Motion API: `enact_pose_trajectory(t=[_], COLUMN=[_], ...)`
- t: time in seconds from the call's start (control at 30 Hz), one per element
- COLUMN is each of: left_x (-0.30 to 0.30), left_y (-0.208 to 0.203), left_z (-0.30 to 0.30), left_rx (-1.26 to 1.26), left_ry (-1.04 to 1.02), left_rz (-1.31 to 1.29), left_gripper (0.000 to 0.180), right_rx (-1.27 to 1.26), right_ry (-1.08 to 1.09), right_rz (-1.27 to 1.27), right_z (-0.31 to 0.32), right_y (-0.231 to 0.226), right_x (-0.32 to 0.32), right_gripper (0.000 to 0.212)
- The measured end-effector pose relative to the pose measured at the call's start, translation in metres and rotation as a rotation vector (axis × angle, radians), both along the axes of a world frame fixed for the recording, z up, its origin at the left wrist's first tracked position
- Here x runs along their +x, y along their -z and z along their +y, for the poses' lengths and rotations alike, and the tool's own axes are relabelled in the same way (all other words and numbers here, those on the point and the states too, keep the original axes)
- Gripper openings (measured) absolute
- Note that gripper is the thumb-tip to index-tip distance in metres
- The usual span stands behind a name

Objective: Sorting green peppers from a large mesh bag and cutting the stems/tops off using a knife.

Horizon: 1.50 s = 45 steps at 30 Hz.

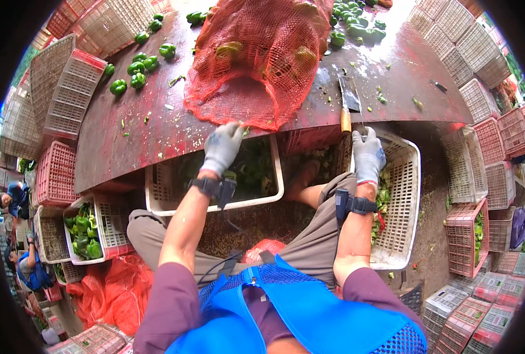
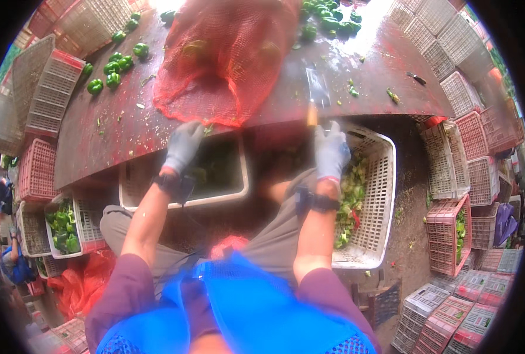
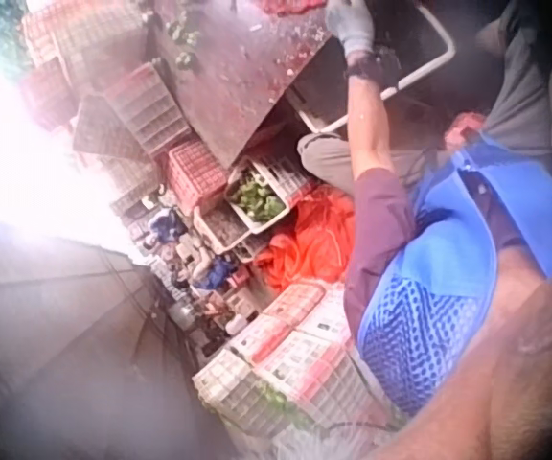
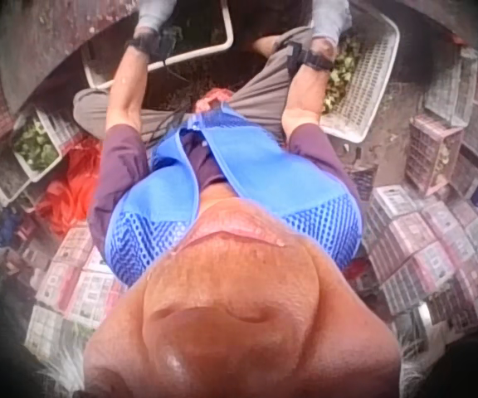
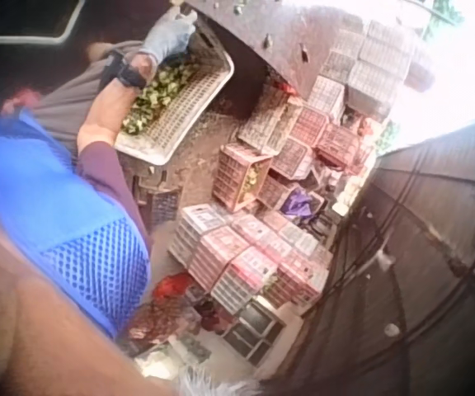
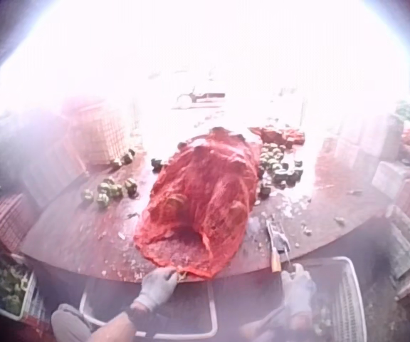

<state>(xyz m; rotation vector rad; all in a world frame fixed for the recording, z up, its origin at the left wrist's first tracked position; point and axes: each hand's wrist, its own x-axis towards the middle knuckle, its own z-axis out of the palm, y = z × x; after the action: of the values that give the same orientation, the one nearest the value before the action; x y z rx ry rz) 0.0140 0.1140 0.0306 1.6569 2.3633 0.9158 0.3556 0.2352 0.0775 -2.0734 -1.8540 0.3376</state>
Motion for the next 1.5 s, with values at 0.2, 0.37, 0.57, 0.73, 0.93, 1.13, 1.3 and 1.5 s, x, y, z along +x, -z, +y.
enact_pose_trajectory(t=[0.2,0.37,0.57,0.73,0.93,1.13,1.3,1.5], left_x=[-0.012,-0.006,-0.020,-0.059,-0.024,0.024,0.046,0.062], left_y=[0.007,0.012,0.005,0.025,0.017,0.013,-0.005,0.002], left_z=[0.135,0.212,0.253,0.189,0.044,-0.017,-0.035,-0.041], left_rx=[-0.290,-0.148,-0.388,-0.158,0.097,0.222,0.215,0.293], left_ry=[0.028,-0.056,0.088,0.201,-0.147,-0.219,-0.292,-0.302], left_rz=[0.369,0.386,0.248,-0.489,-1.752,-1.792,-1.716,-1.641], left_gripper=[0.030,0.043,0.057,0.060,0.051,0.059,0.063,0.063], right_rx=[-0.053,-0.033,0.027,-0.036,0.083,0.195,0.212,-0.083], right_ry=[-0.238,-0.298,-0.454,-0.475,-0.735,-0.946,-1.017,-0.987], right_rz=[0.221,0.257,0.292,0.220,0.260,0.254,0.215,0.166], right_z=[-0.001,0.000,0.001,0.000,-0.034,-0.080,-0.082,-0.089], right_y=[0.002,0.009,0.017,0.009,0.022,0.029,0.033,0.036], right_x=[-0.027,-0.033,-0.048,-0.060,-0.105,-0.146,-0.152,-0.153], right_gripper=[0.047,0.043,0.041,0.043,0.053,0.068,0.073,0.074])
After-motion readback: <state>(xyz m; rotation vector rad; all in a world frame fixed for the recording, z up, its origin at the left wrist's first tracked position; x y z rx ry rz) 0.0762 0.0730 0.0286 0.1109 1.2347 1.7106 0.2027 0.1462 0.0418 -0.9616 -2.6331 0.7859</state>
